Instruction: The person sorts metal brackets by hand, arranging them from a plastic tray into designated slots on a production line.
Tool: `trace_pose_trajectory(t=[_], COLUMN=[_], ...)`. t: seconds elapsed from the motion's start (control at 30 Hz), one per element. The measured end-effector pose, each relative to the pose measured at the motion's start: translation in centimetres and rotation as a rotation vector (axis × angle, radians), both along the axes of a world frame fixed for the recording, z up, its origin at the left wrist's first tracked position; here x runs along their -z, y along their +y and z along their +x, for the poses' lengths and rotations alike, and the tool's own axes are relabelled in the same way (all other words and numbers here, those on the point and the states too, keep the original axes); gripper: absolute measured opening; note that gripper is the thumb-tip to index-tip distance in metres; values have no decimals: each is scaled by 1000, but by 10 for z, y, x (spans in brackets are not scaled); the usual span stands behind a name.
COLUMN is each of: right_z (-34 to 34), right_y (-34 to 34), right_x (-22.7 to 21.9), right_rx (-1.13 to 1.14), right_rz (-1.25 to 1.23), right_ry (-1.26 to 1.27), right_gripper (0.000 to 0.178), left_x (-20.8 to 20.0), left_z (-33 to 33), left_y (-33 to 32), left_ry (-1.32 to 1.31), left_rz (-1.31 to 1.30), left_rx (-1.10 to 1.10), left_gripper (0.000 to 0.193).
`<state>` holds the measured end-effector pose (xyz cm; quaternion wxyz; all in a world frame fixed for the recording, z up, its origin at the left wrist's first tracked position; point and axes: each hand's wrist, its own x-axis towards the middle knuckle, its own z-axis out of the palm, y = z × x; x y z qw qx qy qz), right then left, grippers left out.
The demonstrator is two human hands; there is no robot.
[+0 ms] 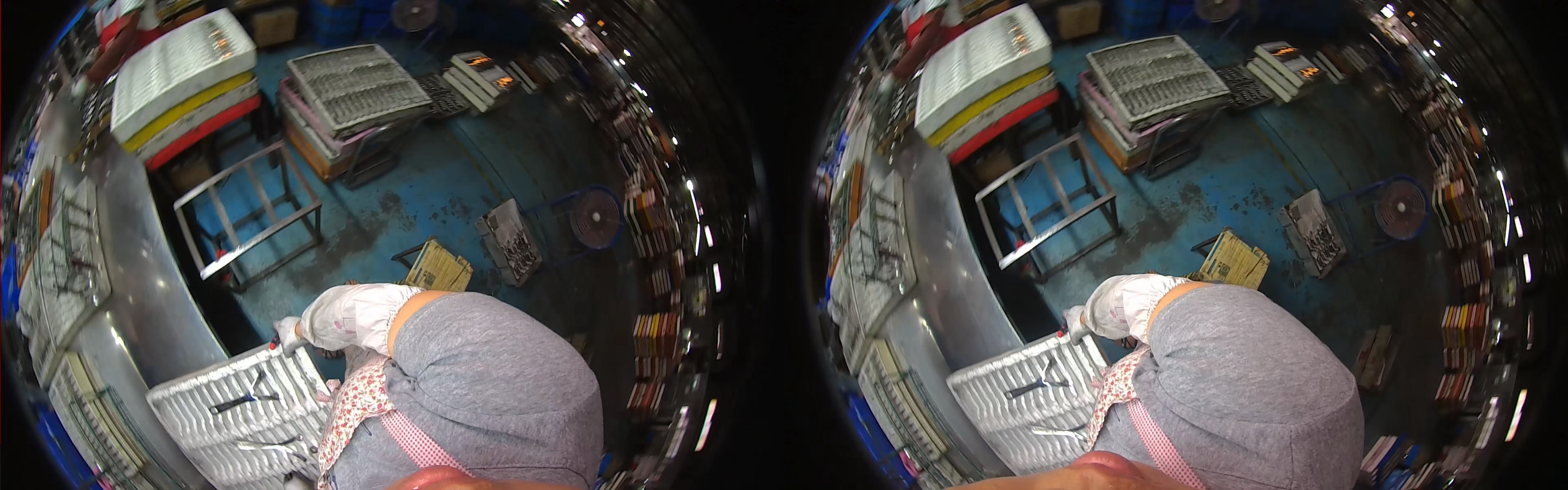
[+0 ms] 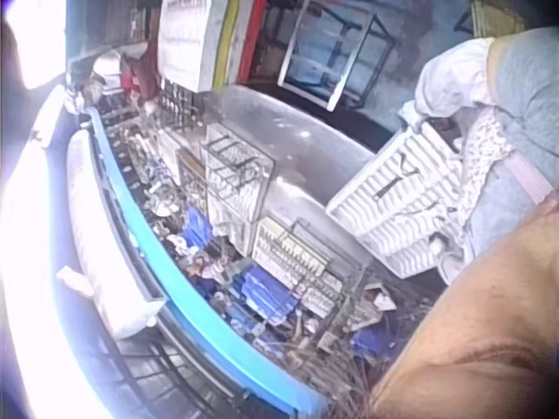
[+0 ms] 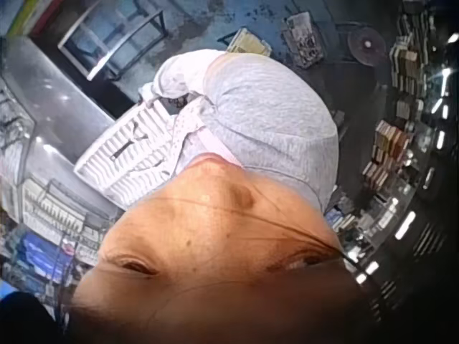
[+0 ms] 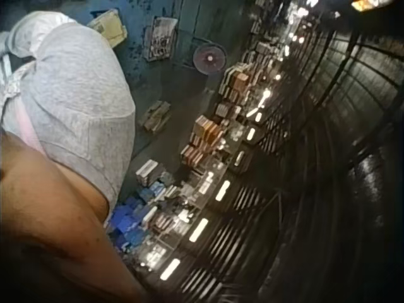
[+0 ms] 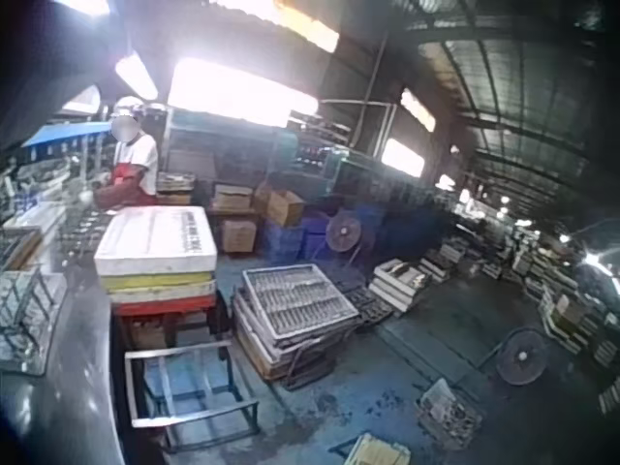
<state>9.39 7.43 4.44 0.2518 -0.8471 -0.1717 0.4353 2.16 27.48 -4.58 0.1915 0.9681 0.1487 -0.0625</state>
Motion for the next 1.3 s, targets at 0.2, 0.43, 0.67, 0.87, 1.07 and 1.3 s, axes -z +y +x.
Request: trace_pose_trajectory(t=[0.2,0.43,0.67,0.87,1.07,1.3], right_z=[-17,-41,-14,18,22,28], right_y=[-23,-80,-163,-240,-283,-332], right_x=[-68,-98,-99,-117,-131,-146], right_rx=[-28,252,326,352,496,636], right_rz=[-59,21,99,153,222,251], right_ry=[16,175,-21,-67,-24,-35], right_gripper=[41,60,58,48,47,57], left_x=[-45,-64,-89,-137,-193,-217], left_z=[20,30,77,108,122,110], left_y=[-17,-54,-86,-51,-27,-31], left_ry=[-110,-110,-75,16,100,105], left_rz=[-76,-144,-128,8,138,127], left_rx=[135,190,158,225,235,119], left_gripper=[37,37,38,39,39,40])
